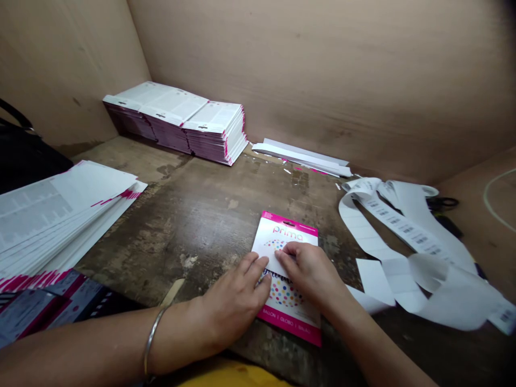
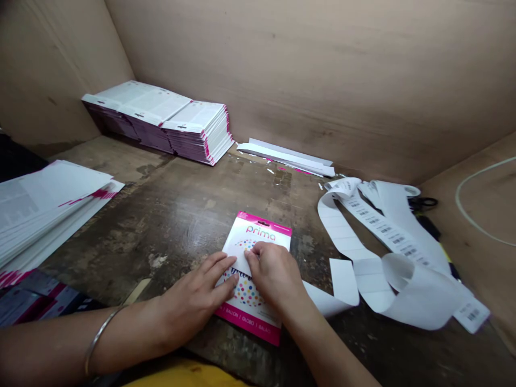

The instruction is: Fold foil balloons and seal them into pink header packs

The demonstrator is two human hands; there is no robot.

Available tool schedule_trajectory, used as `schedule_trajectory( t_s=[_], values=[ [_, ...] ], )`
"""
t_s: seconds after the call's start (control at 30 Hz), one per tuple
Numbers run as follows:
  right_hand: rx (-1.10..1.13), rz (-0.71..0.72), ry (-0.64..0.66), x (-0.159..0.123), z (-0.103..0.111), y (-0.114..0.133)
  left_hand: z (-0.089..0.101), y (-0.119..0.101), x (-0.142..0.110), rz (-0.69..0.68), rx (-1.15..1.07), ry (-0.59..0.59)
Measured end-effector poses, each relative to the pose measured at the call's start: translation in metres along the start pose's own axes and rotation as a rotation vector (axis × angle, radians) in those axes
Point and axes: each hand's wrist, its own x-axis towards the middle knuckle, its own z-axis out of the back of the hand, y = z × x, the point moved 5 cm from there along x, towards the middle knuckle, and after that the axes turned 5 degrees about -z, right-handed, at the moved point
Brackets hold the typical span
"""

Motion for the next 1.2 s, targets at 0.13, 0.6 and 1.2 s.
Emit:
schedule_trajectory(
  t_s=[0.13,0.6,1.2],
  values=[
    [-0.053,-0.014,-0.012,0.0,-0.002,0.002,-0.003,-0.001,0.001,-0.04,0.003,-0.002],
    [-0.393,0.419,-0.428,-0.065,-0.033,-0.006,0.001,0.003,0.016,-0.082,-0.061,0.114],
    [-0.224,0.357,-0.463,-0.063,-0.031,-0.011,-0.007,0.061,0.045,1.035,-1.372,0.096]
  ],
)
